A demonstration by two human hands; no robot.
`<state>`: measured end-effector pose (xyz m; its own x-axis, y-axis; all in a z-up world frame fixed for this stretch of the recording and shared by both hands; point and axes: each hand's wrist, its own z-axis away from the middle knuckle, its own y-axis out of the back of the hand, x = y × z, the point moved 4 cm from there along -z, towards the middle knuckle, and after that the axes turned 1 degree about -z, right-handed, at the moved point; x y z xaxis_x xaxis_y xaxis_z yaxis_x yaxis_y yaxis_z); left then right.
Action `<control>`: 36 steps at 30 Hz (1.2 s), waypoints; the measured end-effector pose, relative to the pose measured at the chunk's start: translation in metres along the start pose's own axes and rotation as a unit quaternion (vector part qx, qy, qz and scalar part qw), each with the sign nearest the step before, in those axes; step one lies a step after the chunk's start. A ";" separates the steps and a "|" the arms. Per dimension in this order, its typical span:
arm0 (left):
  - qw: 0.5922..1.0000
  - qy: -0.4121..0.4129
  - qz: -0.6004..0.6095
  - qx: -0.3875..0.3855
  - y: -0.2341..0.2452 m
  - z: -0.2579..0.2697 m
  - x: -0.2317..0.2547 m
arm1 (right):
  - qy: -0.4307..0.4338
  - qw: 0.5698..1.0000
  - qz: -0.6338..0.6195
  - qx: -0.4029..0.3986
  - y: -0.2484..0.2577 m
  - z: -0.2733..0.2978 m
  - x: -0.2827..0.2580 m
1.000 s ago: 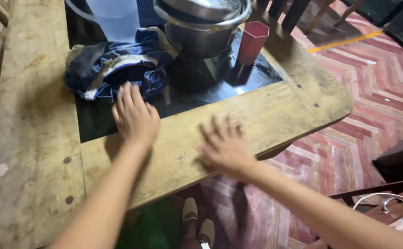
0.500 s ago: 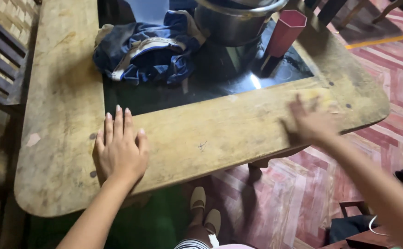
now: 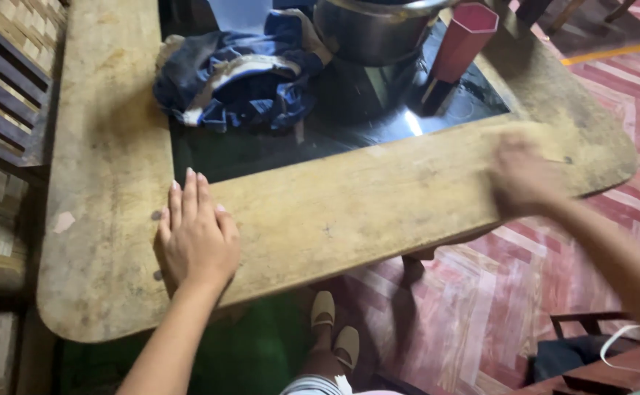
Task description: The recorder is sanding the surface of a wooden table using a piece of sandpaper.
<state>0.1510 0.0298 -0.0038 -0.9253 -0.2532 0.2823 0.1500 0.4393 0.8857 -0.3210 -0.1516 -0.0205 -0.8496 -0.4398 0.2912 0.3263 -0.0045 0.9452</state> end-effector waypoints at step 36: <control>0.996 0.039 0.021 0.077 0.001 0.006 -0.013 | 0.213 0.921 -0.235 0.224 0.108 0.055 -0.251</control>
<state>0.1613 0.0386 -0.0089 -0.8887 -0.2955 0.3507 0.1270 0.5763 0.8073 -0.0952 0.0077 0.0162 -0.5822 -0.7973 -0.1593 -0.3209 0.0454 0.9460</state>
